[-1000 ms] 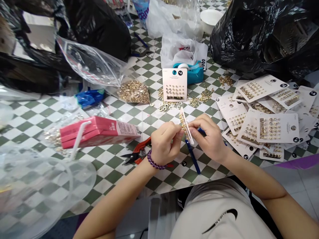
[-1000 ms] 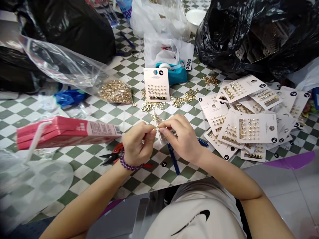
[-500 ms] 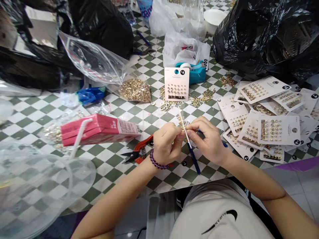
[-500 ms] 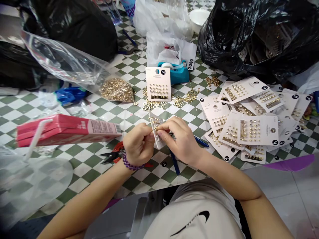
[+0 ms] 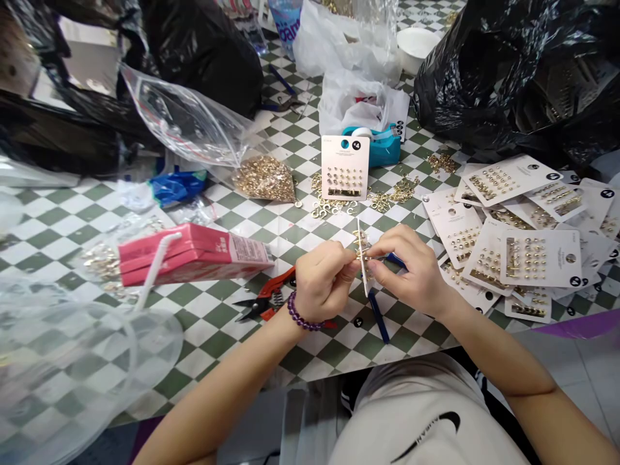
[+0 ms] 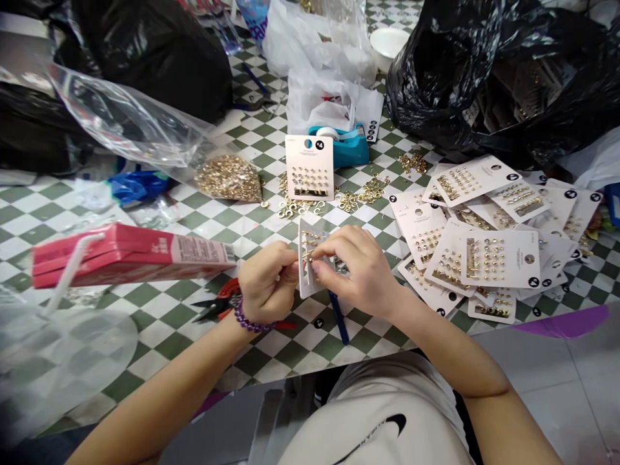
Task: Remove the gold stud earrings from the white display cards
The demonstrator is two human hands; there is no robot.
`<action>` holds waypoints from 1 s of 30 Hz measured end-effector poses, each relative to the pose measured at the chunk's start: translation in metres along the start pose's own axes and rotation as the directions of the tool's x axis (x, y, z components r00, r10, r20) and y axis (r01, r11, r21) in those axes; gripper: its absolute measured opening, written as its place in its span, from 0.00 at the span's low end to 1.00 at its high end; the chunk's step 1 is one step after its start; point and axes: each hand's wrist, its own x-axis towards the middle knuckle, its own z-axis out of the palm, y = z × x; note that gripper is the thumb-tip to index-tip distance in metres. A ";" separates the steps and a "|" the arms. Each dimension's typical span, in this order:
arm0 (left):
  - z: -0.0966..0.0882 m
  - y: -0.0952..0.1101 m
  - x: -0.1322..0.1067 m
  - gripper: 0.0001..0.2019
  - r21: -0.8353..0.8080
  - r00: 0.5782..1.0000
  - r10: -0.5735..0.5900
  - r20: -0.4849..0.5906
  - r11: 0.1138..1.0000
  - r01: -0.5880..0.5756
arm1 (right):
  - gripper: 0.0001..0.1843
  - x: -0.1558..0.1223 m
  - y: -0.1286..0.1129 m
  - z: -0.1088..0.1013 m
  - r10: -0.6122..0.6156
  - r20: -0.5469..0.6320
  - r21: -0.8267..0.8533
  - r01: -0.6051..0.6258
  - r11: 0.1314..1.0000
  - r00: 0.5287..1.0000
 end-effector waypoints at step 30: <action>0.012 0.009 -0.009 0.11 -0.403 0.953 -0.304 0.004 0.871 0.280 | 0.05 -0.007 0.001 0.008 -0.129 -0.085 -0.039 0.126 0.991 0.988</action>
